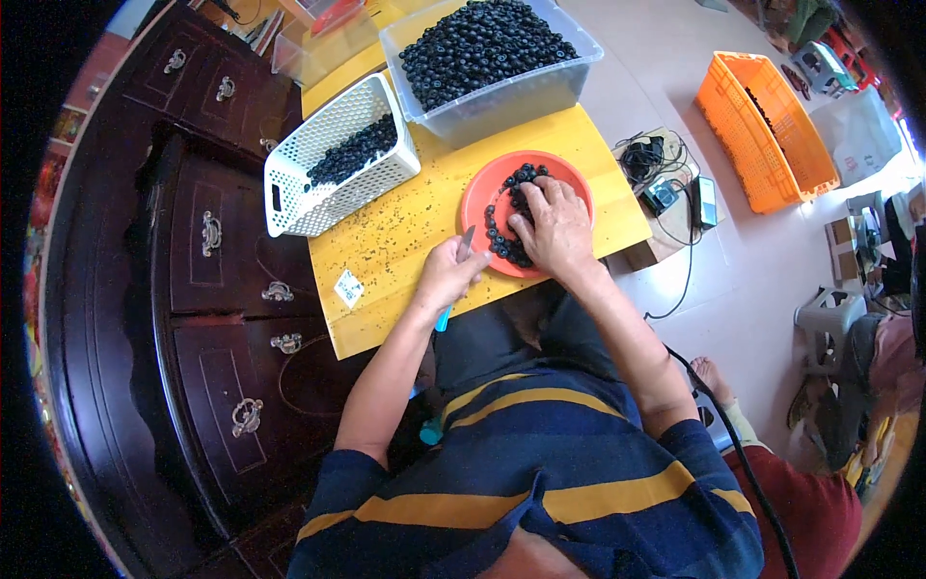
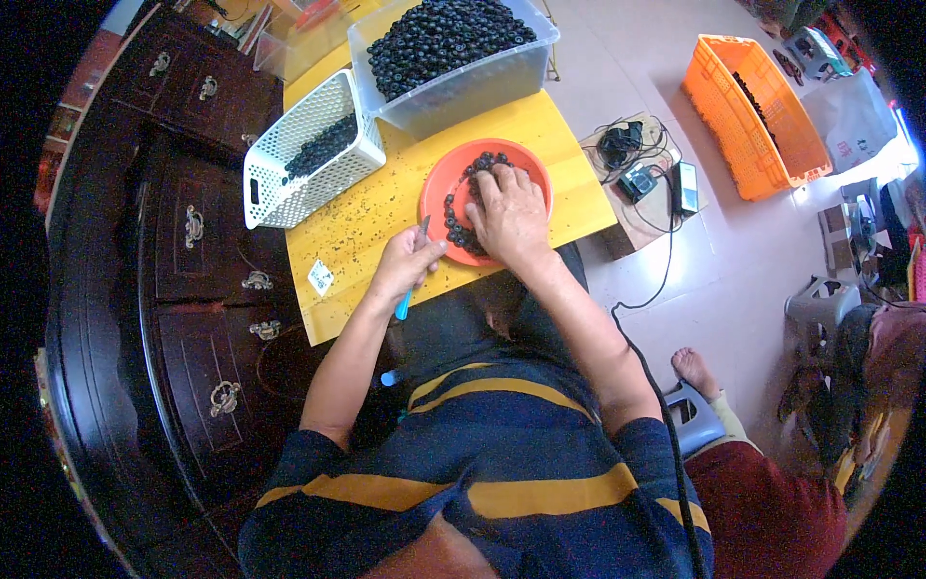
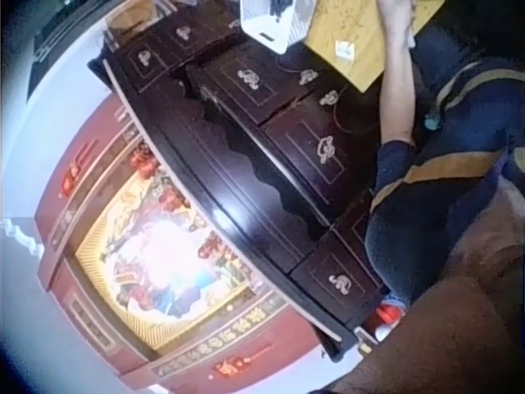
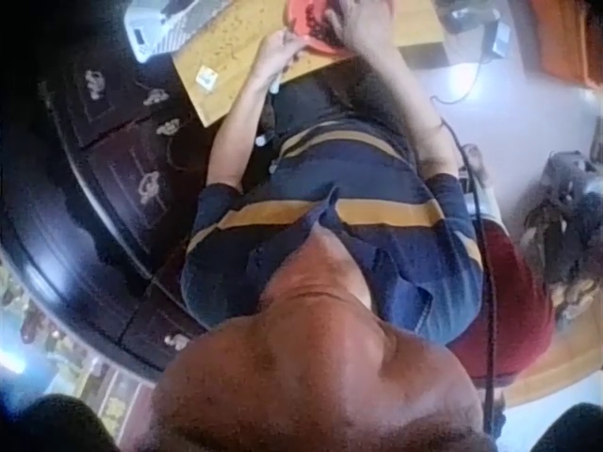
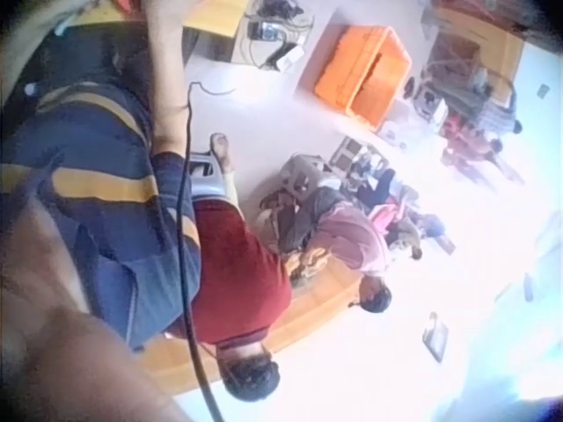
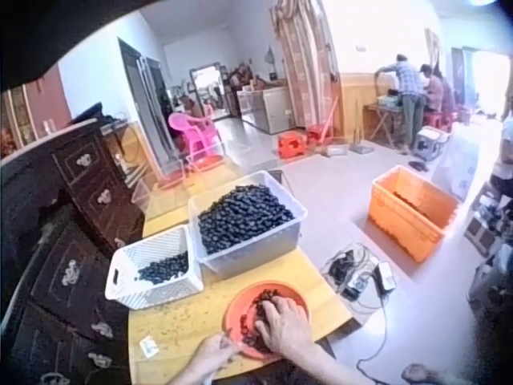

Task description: The person sorts and cleans berries by hand, moving them from a crate to a plate.

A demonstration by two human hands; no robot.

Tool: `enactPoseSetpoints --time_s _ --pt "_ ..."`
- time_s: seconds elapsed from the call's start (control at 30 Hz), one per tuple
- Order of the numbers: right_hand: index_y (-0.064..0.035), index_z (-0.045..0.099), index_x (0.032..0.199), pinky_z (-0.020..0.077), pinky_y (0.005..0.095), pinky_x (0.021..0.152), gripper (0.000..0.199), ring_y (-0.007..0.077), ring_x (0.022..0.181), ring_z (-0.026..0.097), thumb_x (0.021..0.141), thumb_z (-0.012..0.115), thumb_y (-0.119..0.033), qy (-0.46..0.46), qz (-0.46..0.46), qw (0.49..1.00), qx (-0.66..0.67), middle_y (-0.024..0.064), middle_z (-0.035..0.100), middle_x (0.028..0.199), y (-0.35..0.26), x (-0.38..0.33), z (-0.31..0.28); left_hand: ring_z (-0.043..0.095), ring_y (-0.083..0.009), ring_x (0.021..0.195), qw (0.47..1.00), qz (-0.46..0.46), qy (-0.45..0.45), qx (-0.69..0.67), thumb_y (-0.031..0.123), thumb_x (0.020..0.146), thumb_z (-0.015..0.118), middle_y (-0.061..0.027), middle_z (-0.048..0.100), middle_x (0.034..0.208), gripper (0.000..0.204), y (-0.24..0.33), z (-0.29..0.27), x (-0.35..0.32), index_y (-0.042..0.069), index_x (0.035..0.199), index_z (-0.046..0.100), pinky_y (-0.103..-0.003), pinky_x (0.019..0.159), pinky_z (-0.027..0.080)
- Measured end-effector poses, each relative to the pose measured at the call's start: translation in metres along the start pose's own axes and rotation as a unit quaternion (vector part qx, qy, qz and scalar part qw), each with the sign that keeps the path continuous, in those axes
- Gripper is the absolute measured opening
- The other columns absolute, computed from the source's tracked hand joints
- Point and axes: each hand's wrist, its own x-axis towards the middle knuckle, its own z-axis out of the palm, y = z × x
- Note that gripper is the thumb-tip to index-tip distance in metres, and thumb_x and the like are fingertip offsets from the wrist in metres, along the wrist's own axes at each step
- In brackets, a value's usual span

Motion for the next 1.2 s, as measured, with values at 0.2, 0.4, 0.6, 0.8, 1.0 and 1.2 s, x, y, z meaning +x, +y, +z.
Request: enactPoseSetpoints --time_s 0.2,0.4,0.6,0.8,1.0,1.2 --pt "-0.0043 0.06 0.125 0.0446 0.047 0.1 0.048 0.0351 0.12 0.054 0.086 0.07 -0.03 0.044 -0.029 0.999 0.01 0.0159 0.057 0.128 -0.006 0.008 -0.003 0.041 -0.0043 0.043 1.0 -0.001 0.003 0.009 0.024 0.092 0.071 0.0025 0.055 0.066 0.023 0.005 0.001 -0.003 0.007 0.09 0.055 -0.021 0.039 0.032" --pt "-0.0046 0.058 0.13 0.0422 0.0478 0.102 0.055 0.0361 0.122 0.052 0.088 0.067 -0.039 -0.025 -0.012 1.0 -0.013 0.0171 0.057 0.129 0.005 0.027 0.014 0.04 -0.0042 0.044 1.0 0.003 -0.005 0.009 0.024 0.093 0.069 0.0031 0.054 0.065 0.022 0.0 0.001 0.001 0.007 0.091 0.055 -0.021 0.039 0.032" --pt "-0.0089 0.061 0.128 0.0436 0.0463 0.098 0.055 0.0342 0.119 0.054 0.087 0.066 -0.045 -0.087 0.02 0.995 -0.043 0.0165 0.058 0.124 -0.003 0.031 0.01 0.041 -0.0041 0.043 1.0 0.014 -0.005 0.006 0.022 0.094 0.069 0.0027 0.054 0.065 0.02 -0.003 0.001 0.002 0.007 0.091 0.055 -0.021 0.038 0.031" --pt "-0.0099 0.063 0.121 0.0432 0.0467 0.096 0.053 0.033 0.117 0.055 0.085 0.068 -0.049 -0.066 0.009 0.996 -0.056 0.0154 0.058 0.121 -0.003 0.033 0.011 0.043 -0.0054 0.043 1.0 0.0 -0.001 -0.003 0.023 0.09 0.073 0.001 0.053 0.065 0.024 0.0 0.002 0.001 0.007 0.089 0.055 -0.022 0.039 0.034" --pt "-0.0099 0.064 0.12 0.0462 0.0478 0.092 0.052 0.0337 0.113 0.056 0.086 0.068 -0.049 -0.057 -0.008 0.997 -0.046 0.0165 0.057 0.117 -0.001 0.033 0.023 0.042 -0.0054 0.043 1.0 -0.005 -0.009 -0.011 0.024 0.09 0.073 0.0012 0.054 0.064 0.025 0.002 0.0 0.001 0.008 0.088 0.055 -0.023 0.038 0.033" --pt "-0.0089 0.065 0.112 0.0469 0.0482 0.089 0.047 0.034 0.108 0.056 0.085 0.069 -0.046 -0.07 -0.004 0.997 -0.039 0.0161 0.057 0.109 -0.005 0.036 0.02 0.041 -0.005 0.042 1.0 -0.001 0.002 -0.01 0.023 0.09 0.073 0.0013 0.055 0.064 0.023 0.001 -0.001 0.002 0.008 0.088 0.055 -0.023 0.038 0.032"
